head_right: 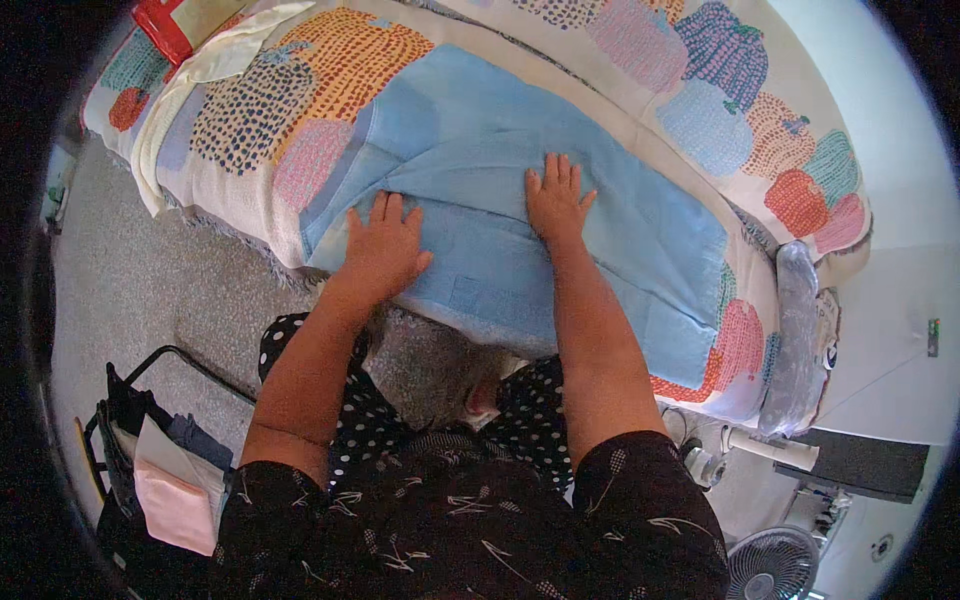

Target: Folding a blue shirt on a bed

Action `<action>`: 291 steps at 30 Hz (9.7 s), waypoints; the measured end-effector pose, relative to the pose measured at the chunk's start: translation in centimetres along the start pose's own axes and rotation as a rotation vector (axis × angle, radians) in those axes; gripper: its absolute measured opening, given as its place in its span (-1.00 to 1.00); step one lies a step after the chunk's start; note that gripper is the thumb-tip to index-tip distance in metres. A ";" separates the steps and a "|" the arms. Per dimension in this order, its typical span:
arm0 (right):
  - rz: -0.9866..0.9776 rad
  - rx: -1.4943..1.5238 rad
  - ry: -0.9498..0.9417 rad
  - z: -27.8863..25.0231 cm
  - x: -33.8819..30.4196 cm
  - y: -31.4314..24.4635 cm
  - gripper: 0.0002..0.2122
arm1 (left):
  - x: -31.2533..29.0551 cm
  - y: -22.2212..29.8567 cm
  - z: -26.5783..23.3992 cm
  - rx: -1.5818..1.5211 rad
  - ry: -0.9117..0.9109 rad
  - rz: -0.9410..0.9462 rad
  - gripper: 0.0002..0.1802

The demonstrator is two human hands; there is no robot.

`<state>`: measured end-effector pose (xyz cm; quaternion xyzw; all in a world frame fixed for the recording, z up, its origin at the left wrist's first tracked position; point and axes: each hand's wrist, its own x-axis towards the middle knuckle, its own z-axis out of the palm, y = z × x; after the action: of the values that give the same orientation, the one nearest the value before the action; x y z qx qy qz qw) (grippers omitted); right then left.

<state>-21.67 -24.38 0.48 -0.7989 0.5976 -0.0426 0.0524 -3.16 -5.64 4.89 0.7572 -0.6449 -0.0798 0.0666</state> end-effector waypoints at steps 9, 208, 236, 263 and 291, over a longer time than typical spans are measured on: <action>-0.059 0.078 -0.111 -0.7 -1.7 3.6 -0.43 | 3.6 2.4 -1.3 -0.352 0.414 0.098 -0.38; 0.464 -0.047 0.504 -6.6 -15.1 38.0 -0.52 | 5.5 11.1 8.5 0.076 0.387 0.312 -0.43; 0.260 -0.186 0.089 -2.4 -22.7 27.0 -0.47 | 0.6 6.3 3.4 -0.177 -0.278 0.446 -0.34; -0.342 0.029 0.227 -0.4 -4.9 -0.8 -0.50 | 4.9 4.8 -1.0 -0.205 0.076 0.091 -0.48; -0.279 0.297 0.280 0.8 -4.9 -0.7 -0.47 | 34.1 -10.2 -3.5 0.353 -0.160 0.178 -0.58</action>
<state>-22.31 -19.42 -0.24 -0.8435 0.4703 -0.2471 0.0794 12.69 -37.68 5.05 0.6886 -0.7163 -0.0194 -0.1115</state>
